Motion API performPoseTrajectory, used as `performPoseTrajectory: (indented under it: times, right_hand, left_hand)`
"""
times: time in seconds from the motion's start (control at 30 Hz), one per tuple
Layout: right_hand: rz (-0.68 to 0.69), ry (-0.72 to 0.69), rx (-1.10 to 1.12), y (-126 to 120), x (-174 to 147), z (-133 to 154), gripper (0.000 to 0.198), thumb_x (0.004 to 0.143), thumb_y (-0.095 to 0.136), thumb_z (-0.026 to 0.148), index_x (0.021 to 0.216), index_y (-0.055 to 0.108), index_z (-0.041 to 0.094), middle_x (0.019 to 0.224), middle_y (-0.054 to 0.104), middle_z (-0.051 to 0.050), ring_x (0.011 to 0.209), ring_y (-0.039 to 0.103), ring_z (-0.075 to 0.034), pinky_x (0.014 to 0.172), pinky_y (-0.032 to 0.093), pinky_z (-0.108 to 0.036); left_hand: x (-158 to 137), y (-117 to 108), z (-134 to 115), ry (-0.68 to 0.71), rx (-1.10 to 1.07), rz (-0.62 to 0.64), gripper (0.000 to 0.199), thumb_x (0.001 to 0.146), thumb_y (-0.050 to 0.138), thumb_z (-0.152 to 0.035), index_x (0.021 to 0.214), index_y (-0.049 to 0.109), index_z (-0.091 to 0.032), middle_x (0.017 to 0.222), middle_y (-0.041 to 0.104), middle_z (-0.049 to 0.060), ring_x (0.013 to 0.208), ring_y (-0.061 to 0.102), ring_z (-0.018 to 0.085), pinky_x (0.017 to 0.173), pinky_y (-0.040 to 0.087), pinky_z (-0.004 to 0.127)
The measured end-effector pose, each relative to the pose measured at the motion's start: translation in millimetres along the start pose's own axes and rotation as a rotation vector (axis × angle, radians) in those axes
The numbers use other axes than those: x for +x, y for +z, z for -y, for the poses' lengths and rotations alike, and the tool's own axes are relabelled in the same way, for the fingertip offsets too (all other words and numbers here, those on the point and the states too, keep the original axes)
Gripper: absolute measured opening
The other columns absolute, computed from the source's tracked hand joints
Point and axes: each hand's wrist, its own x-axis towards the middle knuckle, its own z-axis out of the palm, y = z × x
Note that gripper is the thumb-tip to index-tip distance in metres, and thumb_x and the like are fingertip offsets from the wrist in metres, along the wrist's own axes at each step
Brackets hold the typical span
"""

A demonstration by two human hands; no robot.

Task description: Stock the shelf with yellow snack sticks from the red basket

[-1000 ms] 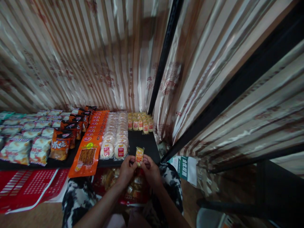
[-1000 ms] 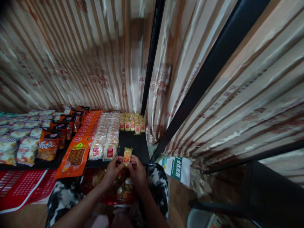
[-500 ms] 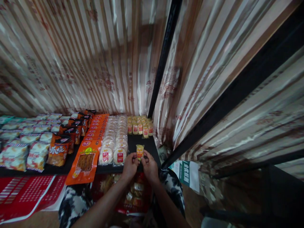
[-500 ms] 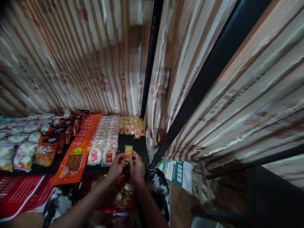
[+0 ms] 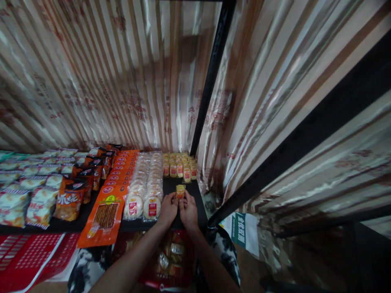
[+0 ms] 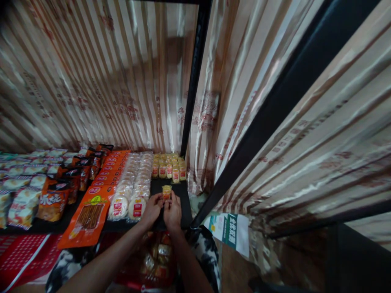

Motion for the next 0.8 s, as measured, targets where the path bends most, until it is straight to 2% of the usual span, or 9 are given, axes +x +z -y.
performPoseTrajectory:
  times: [0.2,0.4,0.8]
  right_hand:
    - [-0.024,-0.004,0.061,9.0,10.6,-0.6,0.049,0.076,0.041,0.020,0.125,0.040,0.012,0.108,0.056,-0.013,0.081,0.061,-0.016,0.079,0.049,-0.034]
    - [-0.026,0.010,0.073,13.2,21.5,1.5,0.034,0.076,0.040,0.018,0.109,0.047,0.014,0.097,0.060,-0.010,0.083,0.060,-0.017,0.079,0.049,-0.035]
    - [-0.075,-0.105,0.021,21.5,41.0,-6.0,0.048,0.073,0.037,0.008,0.118,0.049,0.016,0.109,0.052,-0.012,0.088,0.059,-0.015,0.084,0.048,-0.032]
  left_hand:
    - [16.1,2.6,-5.9,0.036,0.021,-0.001,0.032,0.074,0.043,-0.012,0.101,0.059,-0.013,0.103,0.062,0.009,0.095,0.056,0.016,0.088,0.041,0.027]
    - [28.7,4.7,-15.1,0.006,-0.003,-0.010,0.033,0.074,0.043,-0.012,0.104,0.057,-0.010,0.105,0.061,0.012,0.094,0.057,0.017,0.084,0.042,0.026]
    - [54.5,12.3,-18.0,-0.009,-0.043,-0.011,0.033,0.074,0.044,-0.013,0.103,0.060,-0.015,0.103,0.063,0.008,0.097,0.057,0.017,0.089,0.039,0.027]
